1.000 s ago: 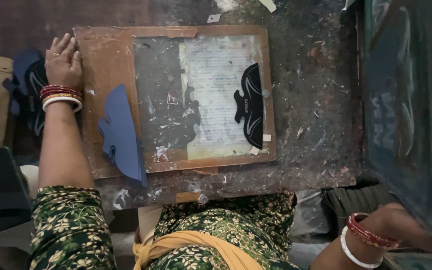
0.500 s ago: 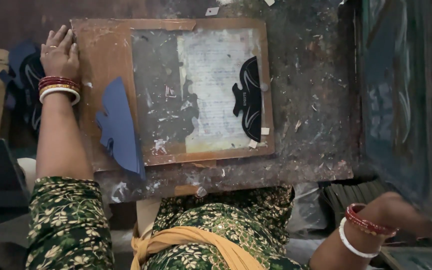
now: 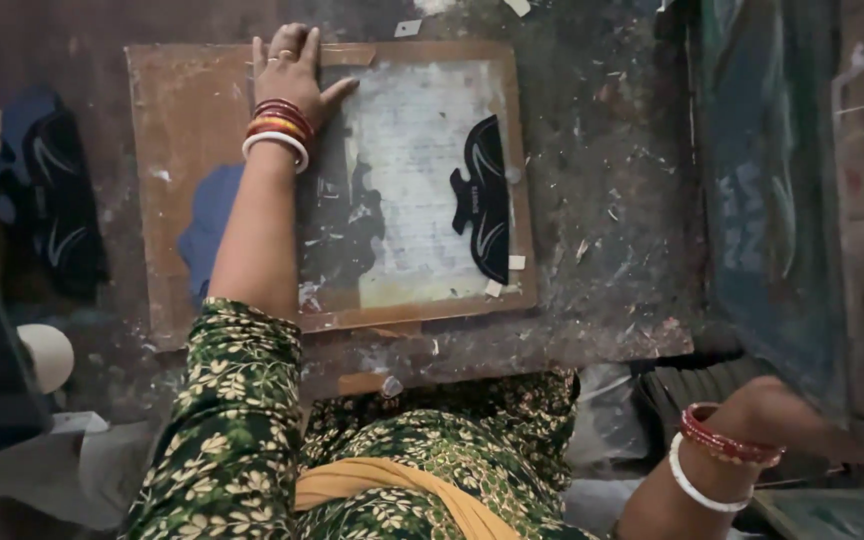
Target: The person places blue shoe-shaped cutouts onto a wooden frame with a screen. They use a squeegee to spread white paste over the cutouts, then lift the frame to reveal the printed items. This process is repeated multiple times.
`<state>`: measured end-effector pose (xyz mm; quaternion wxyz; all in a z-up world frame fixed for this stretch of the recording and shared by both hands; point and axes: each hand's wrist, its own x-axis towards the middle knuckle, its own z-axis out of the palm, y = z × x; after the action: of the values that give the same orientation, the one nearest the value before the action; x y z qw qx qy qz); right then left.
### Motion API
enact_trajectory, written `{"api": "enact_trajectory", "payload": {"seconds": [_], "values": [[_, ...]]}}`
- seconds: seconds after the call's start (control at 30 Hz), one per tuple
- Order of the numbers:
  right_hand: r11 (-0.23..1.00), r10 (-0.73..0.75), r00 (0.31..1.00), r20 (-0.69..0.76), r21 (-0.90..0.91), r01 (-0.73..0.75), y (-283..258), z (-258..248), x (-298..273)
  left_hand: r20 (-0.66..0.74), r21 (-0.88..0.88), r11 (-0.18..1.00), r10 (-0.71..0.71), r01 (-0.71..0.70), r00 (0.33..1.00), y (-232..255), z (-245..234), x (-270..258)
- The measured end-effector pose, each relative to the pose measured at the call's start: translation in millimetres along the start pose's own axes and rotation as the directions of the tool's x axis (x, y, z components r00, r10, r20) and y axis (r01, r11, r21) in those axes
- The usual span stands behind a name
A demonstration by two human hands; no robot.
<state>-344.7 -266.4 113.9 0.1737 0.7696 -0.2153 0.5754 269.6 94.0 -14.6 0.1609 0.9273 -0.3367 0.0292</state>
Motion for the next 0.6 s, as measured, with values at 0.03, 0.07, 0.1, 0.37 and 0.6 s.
{"api": "enact_trajectory", "payload": {"seconds": [0.03,0.07,0.1,0.37,0.6], "values": [[0.990,-0.082,0.993,0.086,-0.110,0.091,-12,-5,18,0.063,-0.010,0.998,-0.057,0.057,0.996,6,-4,2],[0.989,-0.081,0.993,0.087,-0.115,0.091,-18,-5,24,0.065,-0.012,0.999,-0.052,0.053,0.997,9,-6,0],[0.978,-0.134,0.985,0.111,-0.144,0.150,-24,-4,30,0.079,-0.024,0.997,-0.072,0.074,0.994,11,-8,-2],[0.982,-0.111,0.994,-0.001,-0.152,0.110,2,-4,-18,-0.020,-0.111,0.993,-0.039,0.037,0.999,7,-8,-7],[0.994,-0.026,0.999,-0.033,-0.107,0.022,22,-3,-35,-0.037,-0.116,0.993,-0.027,0.023,0.999,7,-7,-4]]}}
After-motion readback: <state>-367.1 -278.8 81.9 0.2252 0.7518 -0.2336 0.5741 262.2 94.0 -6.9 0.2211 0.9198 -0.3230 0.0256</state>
